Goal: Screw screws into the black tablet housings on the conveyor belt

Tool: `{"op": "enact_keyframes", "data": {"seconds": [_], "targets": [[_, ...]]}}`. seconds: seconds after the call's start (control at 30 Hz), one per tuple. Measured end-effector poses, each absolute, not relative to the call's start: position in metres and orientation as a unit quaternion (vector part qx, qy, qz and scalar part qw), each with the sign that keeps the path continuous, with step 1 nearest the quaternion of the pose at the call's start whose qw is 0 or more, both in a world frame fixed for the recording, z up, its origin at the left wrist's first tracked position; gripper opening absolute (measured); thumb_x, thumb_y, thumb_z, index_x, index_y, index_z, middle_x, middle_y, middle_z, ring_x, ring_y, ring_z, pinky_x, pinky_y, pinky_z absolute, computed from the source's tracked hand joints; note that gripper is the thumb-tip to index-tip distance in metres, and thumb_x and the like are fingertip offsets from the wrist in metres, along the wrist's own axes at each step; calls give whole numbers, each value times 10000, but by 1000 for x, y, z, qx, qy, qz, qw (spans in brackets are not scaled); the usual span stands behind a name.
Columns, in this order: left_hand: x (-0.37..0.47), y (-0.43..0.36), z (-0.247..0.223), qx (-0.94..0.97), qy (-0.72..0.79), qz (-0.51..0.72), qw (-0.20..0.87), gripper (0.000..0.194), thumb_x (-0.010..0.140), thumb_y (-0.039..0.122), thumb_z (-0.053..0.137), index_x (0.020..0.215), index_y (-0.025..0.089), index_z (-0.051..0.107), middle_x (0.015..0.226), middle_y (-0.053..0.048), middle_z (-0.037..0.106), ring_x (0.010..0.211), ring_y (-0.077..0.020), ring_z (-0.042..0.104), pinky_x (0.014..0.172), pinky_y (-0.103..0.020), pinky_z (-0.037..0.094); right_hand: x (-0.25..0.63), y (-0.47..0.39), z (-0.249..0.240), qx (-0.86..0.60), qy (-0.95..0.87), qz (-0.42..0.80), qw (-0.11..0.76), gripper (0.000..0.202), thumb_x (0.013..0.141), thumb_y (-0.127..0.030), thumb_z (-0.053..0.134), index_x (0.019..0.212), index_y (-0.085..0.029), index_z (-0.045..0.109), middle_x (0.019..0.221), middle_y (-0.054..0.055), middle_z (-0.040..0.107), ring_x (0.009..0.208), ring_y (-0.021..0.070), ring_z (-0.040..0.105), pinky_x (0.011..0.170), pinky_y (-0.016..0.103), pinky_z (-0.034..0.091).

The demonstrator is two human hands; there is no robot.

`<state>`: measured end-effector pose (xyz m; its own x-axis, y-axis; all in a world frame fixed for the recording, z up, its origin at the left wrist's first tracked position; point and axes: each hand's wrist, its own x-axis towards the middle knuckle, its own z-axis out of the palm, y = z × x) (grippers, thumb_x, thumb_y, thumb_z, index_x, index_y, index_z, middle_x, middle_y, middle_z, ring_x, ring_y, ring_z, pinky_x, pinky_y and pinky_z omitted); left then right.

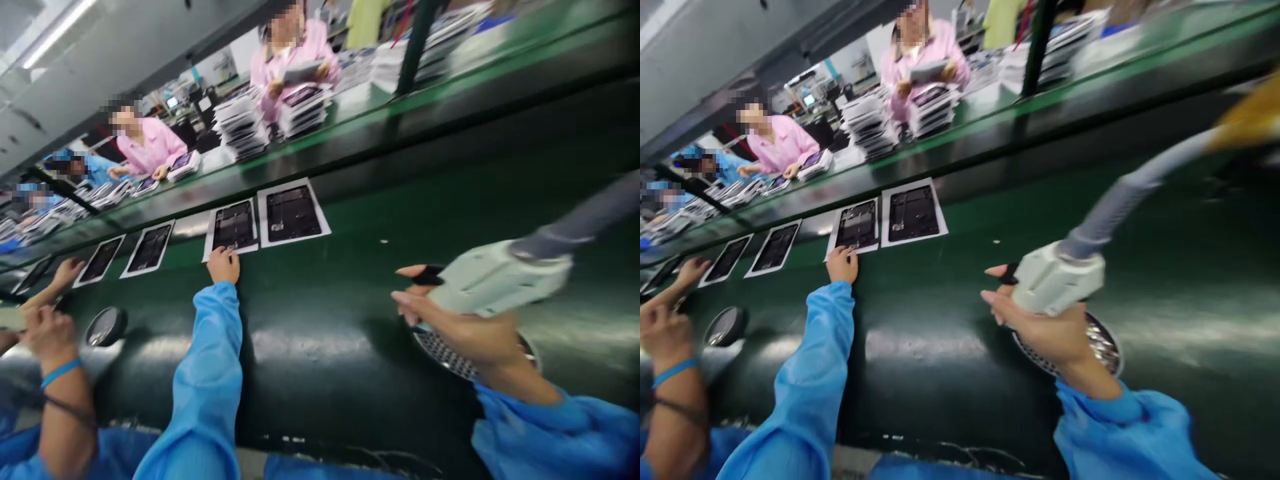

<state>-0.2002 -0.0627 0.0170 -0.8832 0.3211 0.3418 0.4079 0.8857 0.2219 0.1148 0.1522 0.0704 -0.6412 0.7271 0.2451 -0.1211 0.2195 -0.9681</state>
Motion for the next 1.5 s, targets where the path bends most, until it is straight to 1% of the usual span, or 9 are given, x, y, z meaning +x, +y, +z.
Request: {"op": "enact_keyframes", "data": {"seconds": [0.13,0.43,0.53,0.67,0.8,1.03,1.13,1.37,1.5], "targets": [[-194,-66,9,-253,-954,-107,120,306,929,345,465,985,190,723,1116,-73,682,1083,-215,580,991,-319,422,115,154,73,-242,-698,576,349,276,577,-365,716,740,-203,564,421,-29,526,396,179,525,530,394,491],[-178,-68,6,-258,-956,-82,112,343,941,348,447,1127,178,679,1263,-78,627,1202,-201,531,1051,-316,395,116,155,68,-245,-702,572,346,241,565,-336,733,702,-214,576,450,-19,545,408,170,523,530,388,498],[-182,-69,7,-225,-966,-77,98,409,935,382,453,1250,168,600,1367,-92,554,1314,-224,442,1127,-394,327,117,156,64,-221,-720,551,358,212,598,-301,721,560,-225,527,463,-2,543,467,171,555,632,412,531],[-193,-68,8,-170,-980,-67,81,490,933,454,430,1328,179,526,1441,-100,477,1379,-287,357,1142,-559,252,116,159,61,-224,-723,544,362,204,609,-290,714,540,-230,532,468,0,541,488,177,564,707,450,551],[-196,-70,9,-148,-984,-53,89,539,935,492,408,1336,148,516,1463,-125,443,1389,-334,330,1120,-569,285,115,159,61,-206,-740,529,361,270,647,-334,687,479,-227,505,457,18,542,546,196,595,811,486,552],[-179,-55,18,-290,-953,-8,86,352,981,256,361,1178,161,637,1280,-100,606,1226,-192,519,1069,-309,401,114,151,69,-188,-706,588,348,199,666,-319,717,736,-186,586,464,-18,553,451,150,574,536,298,559],[-178,-29,20,-351,-934,27,55,288,976,279,426,1165,189,625,1257,-89,602,1173,-191,545,1021,-353,448,114,150,69,-194,-705,613,300,309,688,-378,713,879,-164,597,486,-19,564,431,146,558,466,276,519],[-199,33,44,-392,-912,124,-9,347,920,365,563,1207,169,556,1222,-98,567,1051,-209,587,888,-415,526,109,147,63,-197,-674,658,272,422,651,-421,731,954,-163,590,491,-47,540,413,121,515,460,259,478],[-206,48,63,-436,-879,192,-24,299,920,347,565,1143,149,589,1164,-90,601,1031,-203,599,893,-420,522,103,144,61,-177,-678,658,277,354,693,-383,672,948,-145,616,505,-42,522,415,114,494,438,253,445]]}}
